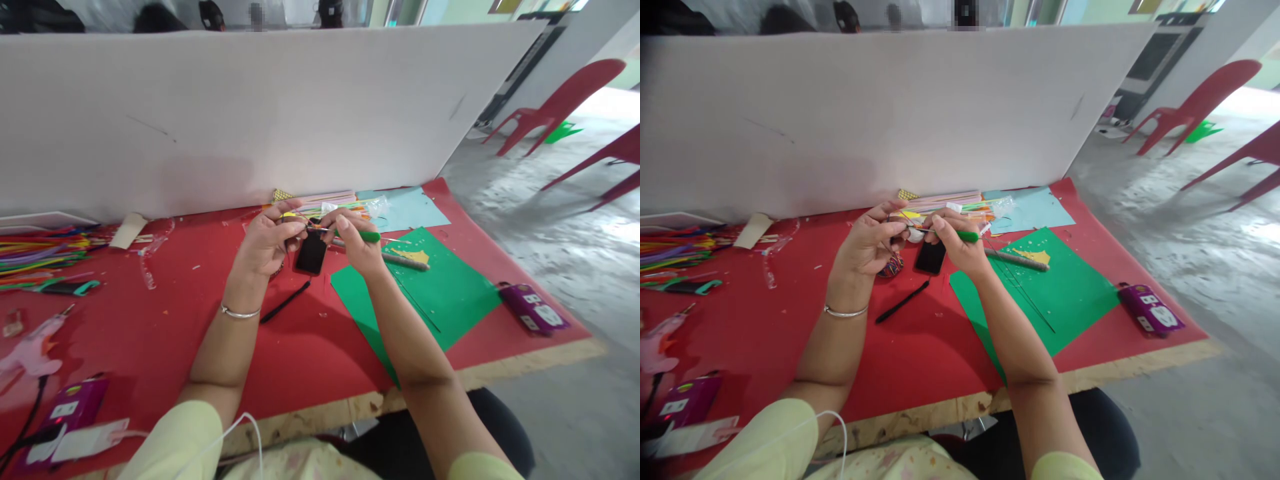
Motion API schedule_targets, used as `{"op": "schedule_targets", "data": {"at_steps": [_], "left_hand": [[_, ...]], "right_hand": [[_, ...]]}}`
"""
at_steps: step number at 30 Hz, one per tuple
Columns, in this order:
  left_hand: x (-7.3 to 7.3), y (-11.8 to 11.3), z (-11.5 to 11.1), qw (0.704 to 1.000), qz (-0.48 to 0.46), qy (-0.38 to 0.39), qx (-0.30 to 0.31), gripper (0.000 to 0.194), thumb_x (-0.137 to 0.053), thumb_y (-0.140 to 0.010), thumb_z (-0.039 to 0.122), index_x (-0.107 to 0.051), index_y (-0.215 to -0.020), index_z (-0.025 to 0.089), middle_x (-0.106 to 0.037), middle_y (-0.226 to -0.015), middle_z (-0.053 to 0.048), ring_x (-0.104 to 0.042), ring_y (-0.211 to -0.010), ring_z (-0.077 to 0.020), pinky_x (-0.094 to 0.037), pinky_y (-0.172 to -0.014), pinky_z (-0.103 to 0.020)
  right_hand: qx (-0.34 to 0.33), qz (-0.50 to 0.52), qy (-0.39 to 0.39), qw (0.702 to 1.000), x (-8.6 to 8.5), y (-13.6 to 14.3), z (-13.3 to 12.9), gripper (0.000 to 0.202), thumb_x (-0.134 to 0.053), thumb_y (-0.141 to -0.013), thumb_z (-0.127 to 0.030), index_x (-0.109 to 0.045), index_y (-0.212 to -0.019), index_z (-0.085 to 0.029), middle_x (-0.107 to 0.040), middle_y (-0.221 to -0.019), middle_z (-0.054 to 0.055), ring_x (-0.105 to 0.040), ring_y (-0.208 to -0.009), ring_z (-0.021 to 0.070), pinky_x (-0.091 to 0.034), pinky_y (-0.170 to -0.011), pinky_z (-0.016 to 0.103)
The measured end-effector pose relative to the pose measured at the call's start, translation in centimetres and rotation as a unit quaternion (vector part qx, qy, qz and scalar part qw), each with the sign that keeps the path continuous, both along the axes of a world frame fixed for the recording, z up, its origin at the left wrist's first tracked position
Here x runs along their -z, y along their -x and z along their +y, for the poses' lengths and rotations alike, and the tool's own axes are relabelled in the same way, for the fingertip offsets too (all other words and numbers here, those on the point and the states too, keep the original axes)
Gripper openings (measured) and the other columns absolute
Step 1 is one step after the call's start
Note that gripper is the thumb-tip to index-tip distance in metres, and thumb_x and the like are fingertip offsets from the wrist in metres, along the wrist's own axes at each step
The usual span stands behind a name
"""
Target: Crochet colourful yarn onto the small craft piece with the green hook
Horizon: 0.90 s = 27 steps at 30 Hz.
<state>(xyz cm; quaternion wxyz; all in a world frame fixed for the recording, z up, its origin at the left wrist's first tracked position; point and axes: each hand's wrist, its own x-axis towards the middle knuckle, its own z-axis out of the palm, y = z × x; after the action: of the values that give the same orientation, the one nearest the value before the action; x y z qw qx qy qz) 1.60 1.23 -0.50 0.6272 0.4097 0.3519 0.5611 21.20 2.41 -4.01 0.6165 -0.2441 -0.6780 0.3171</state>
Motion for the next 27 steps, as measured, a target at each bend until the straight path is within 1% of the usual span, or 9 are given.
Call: {"op": "schedule_targets", "data": {"at_steps": [3,6,12,15,21,27], "left_hand": [[0.2,-0.1,0.1,0.999,0.006,-0.028,-0.029,0.055,-0.093,-0.058,0.017,-0.076,-0.111,0.017,-0.074,-0.072,0.003,-0.067,-0.058,-0.0103,-0.042,-0.044,-0.018],[0.3,-0.2,0.1,0.998,0.007,-0.042,-0.044,0.054,-0.092,-0.059,0.017,-0.076,-0.110,0.017,-0.073,-0.070,0.004,-0.067,-0.057,-0.0107,-0.042,-0.044,-0.018],[0.2,-0.2,0.2,0.998,0.006,-0.040,-0.051,0.053,-0.092,-0.058,0.016,-0.077,-0.109,0.018,-0.074,-0.071,0.003,-0.068,-0.057,-0.0112,-0.043,-0.043,-0.018],[0.2,-0.4,0.1,0.997,0.002,-0.040,-0.061,0.054,-0.092,-0.057,0.016,-0.078,-0.109,0.018,-0.075,-0.072,0.003,-0.068,-0.058,-0.0110,-0.044,-0.044,-0.018],[0.5,-0.8,0.0,0.993,0.013,-0.067,-0.099,0.053,-0.091,-0.060,0.016,-0.077,-0.110,0.018,-0.075,-0.074,0.003,-0.070,-0.059,-0.0108,-0.049,-0.048,-0.019],[0.5,-1.0,0.0,0.990,0.018,-0.082,-0.115,0.054,-0.091,-0.059,0.015,-0.076,-0.111,0.017,-0.073,-0.072,0.004,-0.069,-0.059,-0.0099,-0.052,-0.052,-0.019]], "right_hand": [[0.035,-0.022,-0.032,0.999,-0.2,0.0,-0.3,0.055,-0.058,-0.110,-0.056,-0.077,-0.070,-0.023,-0.078,-0.089,0.006,-0.073,-0.080,0.0157,-0.062,-0.075,0.033],[0.048,-0.029,-0.059,0.997,0.0,0.1,-0.4,0.053,-0.057,-0.111,-0.052,-0.077,-0.072,-0.023,-0.078,-0.091,0.005,-0.074,-0.084,0.0160,-0.062,-0.081,0.034],[0.050,-0.030,-0.077,0.995,0.1,0.1,-0.4,0.049,-0.057,-0.112,-0.046,-0.076,-0.074,-0.022,-0.077,-0.092,0.004,-0.075,-0.085,0.0146,-0.061,-0.080,0.032],[0.062,-0.042,-0.090,0.993,0.0,0.2,-0.5,0.048,-0.056,-0.113,-0.043,-0.075,-0.074,-0.022,-0.076,-0.091,0.004,-0.074,-0.085,0.0146,-0.061,-0.080,0.032],[0.103,-0.063,-0.161,0.980,-0.1,0.4,-1.0,0.038,-0.057,-0.113,-0.033,-0.074,-0.080,-0.023,-0.075,-0.093,0.005,-0.074,-0.086,0.0154,-0.062,-0.079,0.032],[0.120,-0.093,-0.212,0.965,-0.3,0.5,-1.2,0.030,-0.057,-0.112,-0.026,-0.074,-0.087,-0.022,-0.075,-0.096,0.006,-0.074,-0.089,0.0159,-0.062,-0.081,0.033]]}}
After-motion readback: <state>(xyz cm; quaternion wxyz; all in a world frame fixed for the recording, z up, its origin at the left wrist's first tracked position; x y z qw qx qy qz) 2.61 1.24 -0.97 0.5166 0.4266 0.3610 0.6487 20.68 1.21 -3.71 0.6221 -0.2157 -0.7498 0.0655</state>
